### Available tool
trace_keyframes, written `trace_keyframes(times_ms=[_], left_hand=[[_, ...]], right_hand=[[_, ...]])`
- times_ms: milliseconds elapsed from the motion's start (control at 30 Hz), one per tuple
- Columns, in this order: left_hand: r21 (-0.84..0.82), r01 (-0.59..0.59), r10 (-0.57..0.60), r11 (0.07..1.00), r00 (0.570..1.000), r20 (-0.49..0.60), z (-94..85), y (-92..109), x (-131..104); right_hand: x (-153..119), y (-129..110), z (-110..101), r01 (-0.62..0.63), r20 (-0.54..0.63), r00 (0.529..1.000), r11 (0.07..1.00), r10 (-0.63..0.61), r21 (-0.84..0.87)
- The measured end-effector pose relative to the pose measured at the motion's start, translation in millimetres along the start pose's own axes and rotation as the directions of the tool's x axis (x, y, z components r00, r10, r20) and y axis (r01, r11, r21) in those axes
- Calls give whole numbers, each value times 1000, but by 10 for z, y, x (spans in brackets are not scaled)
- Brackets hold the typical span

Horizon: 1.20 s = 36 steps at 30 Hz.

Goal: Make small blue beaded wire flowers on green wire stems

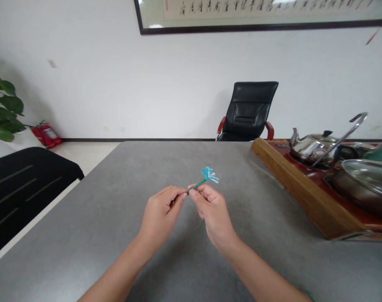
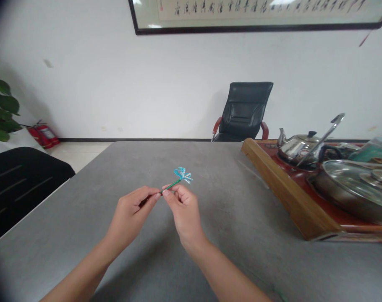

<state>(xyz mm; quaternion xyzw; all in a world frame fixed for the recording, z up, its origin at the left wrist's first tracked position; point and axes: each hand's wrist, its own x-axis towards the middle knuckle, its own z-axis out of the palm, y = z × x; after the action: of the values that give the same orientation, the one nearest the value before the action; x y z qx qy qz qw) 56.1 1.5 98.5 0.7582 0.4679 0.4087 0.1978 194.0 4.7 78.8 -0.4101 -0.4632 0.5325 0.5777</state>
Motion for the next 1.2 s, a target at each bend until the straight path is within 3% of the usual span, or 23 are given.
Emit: trace_keyframes(times_ms=[133, 300, 433, 533, 667, 900, 1200], left_hand=[[-174, 131, -117, 976, 989, 90, 7, -29, 32], [-318, 329, -262, 889, 936, 235, -30, -57, 77], [-369, 390, -301, 844, 913, 276, -32, -46, 98], [-332, 349, -250, 877, 919, 306, 9, -88, 94], [-244, 243, -160, 939, 936, 315, 132, -298, 33], [-49, 58, -47, 997, 978, 203, 371, -699, -144], [-60, -7, 10, 998, 999, 46, 476, -773, -293]], right_hand=[[-5, 44, -27, 1, -2, 1000, 1000, -1, -3], [6, 76, -54, -6, 31, 999, 1000, 6, 4], [11, 77, -78, -36, 75, 997, 998, 33, 47], [10, 129, -135, -39, 52, 998, 999, 38, 28], [39, 318, -258, -46, 21, 999, 998, 46, -32], [97, 722, -406, 18, 10, 1000, 981, -17, -194], [83, 824, -442, 3, 92, 996, 967, 21, -253]])
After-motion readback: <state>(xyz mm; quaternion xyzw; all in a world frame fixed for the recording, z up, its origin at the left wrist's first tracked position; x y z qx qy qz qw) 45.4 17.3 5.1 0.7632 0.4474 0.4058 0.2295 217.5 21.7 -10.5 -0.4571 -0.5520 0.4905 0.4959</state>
